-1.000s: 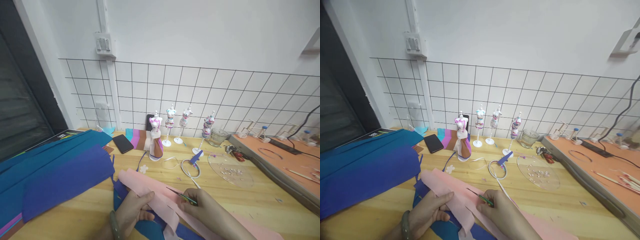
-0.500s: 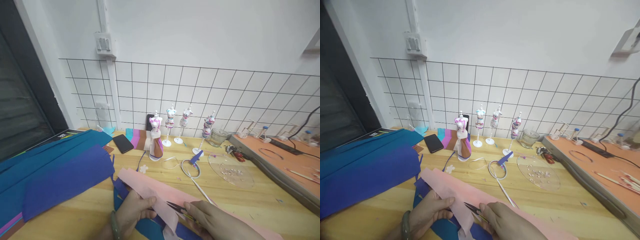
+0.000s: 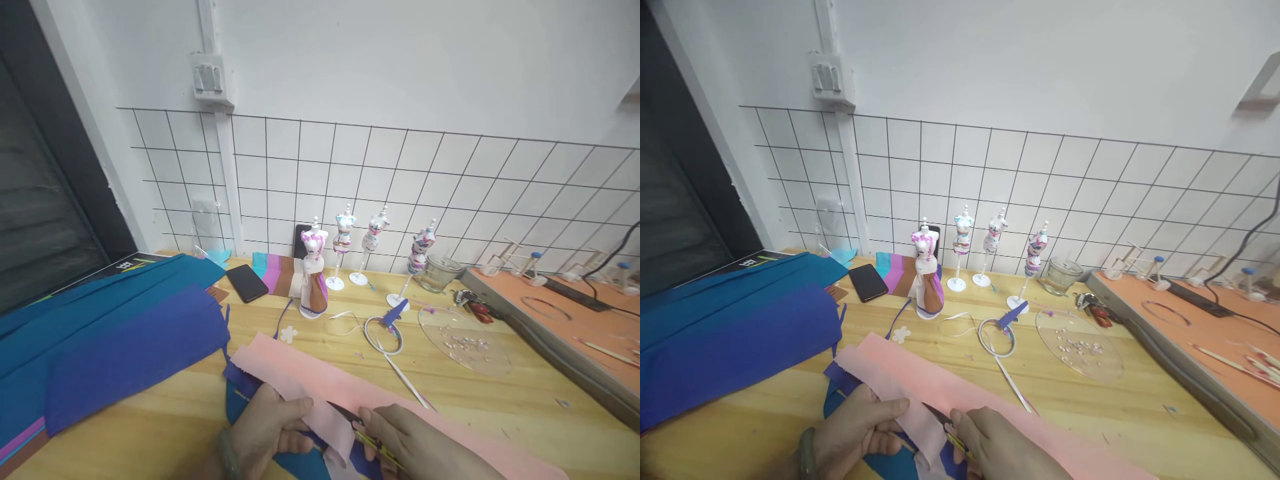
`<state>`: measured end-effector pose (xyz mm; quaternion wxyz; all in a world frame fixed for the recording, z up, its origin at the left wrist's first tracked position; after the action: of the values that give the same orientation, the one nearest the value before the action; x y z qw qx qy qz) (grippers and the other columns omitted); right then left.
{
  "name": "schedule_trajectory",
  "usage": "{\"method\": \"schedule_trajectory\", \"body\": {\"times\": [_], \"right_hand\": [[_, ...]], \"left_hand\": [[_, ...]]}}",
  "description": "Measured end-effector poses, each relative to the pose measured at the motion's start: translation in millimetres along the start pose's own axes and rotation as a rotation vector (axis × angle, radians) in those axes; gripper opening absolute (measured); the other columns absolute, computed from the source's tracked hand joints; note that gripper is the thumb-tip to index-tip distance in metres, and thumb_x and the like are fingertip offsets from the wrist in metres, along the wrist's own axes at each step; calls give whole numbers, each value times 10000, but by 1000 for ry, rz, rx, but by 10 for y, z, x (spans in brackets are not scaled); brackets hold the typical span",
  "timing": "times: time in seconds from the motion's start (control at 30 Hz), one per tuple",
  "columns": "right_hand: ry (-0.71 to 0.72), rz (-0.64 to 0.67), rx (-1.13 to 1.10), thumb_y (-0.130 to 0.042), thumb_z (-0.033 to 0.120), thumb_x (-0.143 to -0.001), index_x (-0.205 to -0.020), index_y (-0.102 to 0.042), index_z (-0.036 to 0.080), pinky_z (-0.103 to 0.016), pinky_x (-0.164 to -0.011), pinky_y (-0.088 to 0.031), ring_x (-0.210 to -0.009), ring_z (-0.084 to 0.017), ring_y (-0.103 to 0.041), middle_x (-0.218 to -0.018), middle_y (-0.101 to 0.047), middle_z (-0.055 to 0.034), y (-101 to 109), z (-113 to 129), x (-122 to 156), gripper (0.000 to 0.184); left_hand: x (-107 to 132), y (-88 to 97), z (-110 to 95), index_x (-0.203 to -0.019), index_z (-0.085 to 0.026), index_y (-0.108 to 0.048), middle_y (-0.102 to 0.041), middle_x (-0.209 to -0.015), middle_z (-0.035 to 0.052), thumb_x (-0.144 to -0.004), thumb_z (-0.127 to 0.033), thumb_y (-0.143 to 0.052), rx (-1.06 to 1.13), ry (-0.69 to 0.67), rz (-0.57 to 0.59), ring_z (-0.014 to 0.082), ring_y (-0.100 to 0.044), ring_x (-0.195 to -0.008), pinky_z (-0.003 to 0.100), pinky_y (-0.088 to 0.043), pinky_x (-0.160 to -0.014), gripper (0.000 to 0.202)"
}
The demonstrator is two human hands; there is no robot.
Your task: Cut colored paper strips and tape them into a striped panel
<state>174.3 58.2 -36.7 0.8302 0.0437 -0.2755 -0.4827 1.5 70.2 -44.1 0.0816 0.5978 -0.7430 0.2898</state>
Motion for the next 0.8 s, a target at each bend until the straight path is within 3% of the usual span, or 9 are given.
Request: {"method": "schedule_trajectory", "body": {"times": [0.13, 0.23, 0.4, 0.5, 0.7, 0.8], "right_hand": [[50, -29, -14, -422, 641, -834, -691, -571, 220, -256, -549, -430, -629, -160, -559, -654, -581, -29, 9, -5, -22, 469], [88, -50, -21, -452, 666, -805, -708, -594, 243, -285, -566, -439, -716, -202, -583, -735, -622, -58, 69, 42, 46, 456], [77, -24, -15, -519, 709, -723, -699, -604, 235, -289, -494, -411, -640, -209, -571, -680, -604, -67, 89, 20, 75, 482], [-8, -16, -25, -440, 719, -766, -794, -607, 235, -265, -423, -377, -506, -162, -526, -627, -566, -40, 78, -39, 53, 513], [-135, -41, -60, -405, 716, -793, -895, -590, 240, -231, -396, -371, -454, -137, -526, -615, -552, -19, 95, -14, 103, 520], [-164, -40, -15, -357, 711, -822, -889, -589, 230, -219, -380, -363, -435, -134, -532, -587, -550, -14, 113, 68, 135, 538]], "left_hand": [[16, 28, -7, -970, -139, -616, -732, -923, 100, -606, -313, -800, 34, -45, -52, 216, -691, -777, 297, -544, -667, 444], [21, 13, -43, -948, -149, -631, -726, -937, 102, -579, -332, -822, 84, -102, -29, 248, -677, -851, 354, -536, -745, 455], [-5, 24, -59, -900, -134, -653, -720, -834, 86, -596, -326, -818, 87, -142, -20, 182, -643, -707, 274, -493, -587, 395], [1, -17, -95, -876, -129, -673, -710, -766, 65, -635, -335, -792, 84, -178, 22, 154, -617, -642, 252, -462, -550, 338], [64, -67, -198, -873, -149, -715, -735, -899, 88, -629, -347, -786, 69, -219, 23, 260, -643, -943, 366, -468, -878, 322], [67, -102, -246, -847, -156, -719, -736, -936, 98, -614, -355, -790, 79, -246, 46, 294, -630, -1004, 408, -441, -935, 315]]}}
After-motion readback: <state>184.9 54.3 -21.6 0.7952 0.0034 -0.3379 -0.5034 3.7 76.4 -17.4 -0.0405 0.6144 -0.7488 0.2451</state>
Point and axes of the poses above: each hand's wrist, its own x-axis away from the middle knuckle, its own y-axis out of the back of the hand, z = x × y, the point moved 8 cm from there along -x, towards the middle knuckle
